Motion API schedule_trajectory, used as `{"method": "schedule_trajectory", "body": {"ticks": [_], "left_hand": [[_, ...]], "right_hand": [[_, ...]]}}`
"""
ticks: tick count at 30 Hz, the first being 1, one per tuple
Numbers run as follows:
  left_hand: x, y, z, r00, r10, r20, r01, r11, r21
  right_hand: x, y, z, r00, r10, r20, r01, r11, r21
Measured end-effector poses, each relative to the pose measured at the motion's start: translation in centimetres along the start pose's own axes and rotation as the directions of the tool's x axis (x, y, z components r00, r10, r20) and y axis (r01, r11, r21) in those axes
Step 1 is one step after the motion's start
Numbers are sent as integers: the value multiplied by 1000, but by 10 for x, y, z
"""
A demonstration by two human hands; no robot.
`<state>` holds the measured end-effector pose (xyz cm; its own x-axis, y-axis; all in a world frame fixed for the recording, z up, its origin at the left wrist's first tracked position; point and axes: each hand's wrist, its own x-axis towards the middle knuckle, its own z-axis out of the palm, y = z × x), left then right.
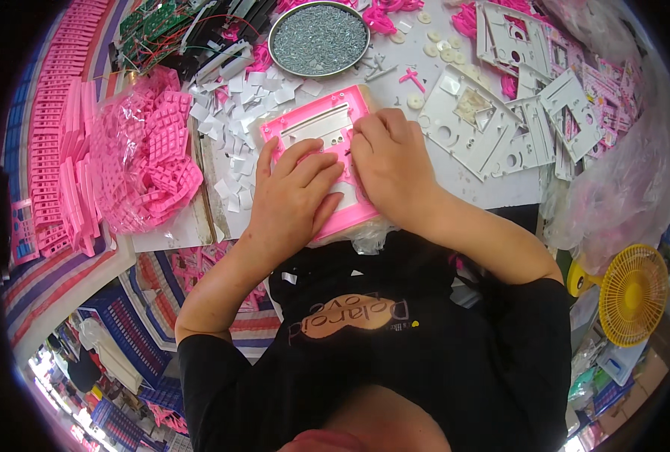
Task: Assembling components of a toy piggy bank using a hot glue gun.
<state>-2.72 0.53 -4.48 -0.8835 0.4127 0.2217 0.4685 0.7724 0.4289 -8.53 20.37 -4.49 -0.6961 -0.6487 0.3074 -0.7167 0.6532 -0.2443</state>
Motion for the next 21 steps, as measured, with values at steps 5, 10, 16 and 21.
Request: {"method": "schedule_trajectory", "body": {"ticks": [5,10,16,21], "left_hand": [[0,-2,-2,1000,-6,14,6,999,-39],[26,-22,-19,1000,8,-4,-9,966,-258],[54,-32,-20,992,5,-127,-28,984,-177],[42,-28,-11,990,9,-141,-37,979,-201]], "right_hand": [[-1,-5,5,998,22,-60,-24,999,-45],[2,2,-5,998,55,10,-56,994,91],[0,10,-15,1000,28,6,-28,969,245],[-2,8,-13,1000,27,9,-28,975,219]]}}
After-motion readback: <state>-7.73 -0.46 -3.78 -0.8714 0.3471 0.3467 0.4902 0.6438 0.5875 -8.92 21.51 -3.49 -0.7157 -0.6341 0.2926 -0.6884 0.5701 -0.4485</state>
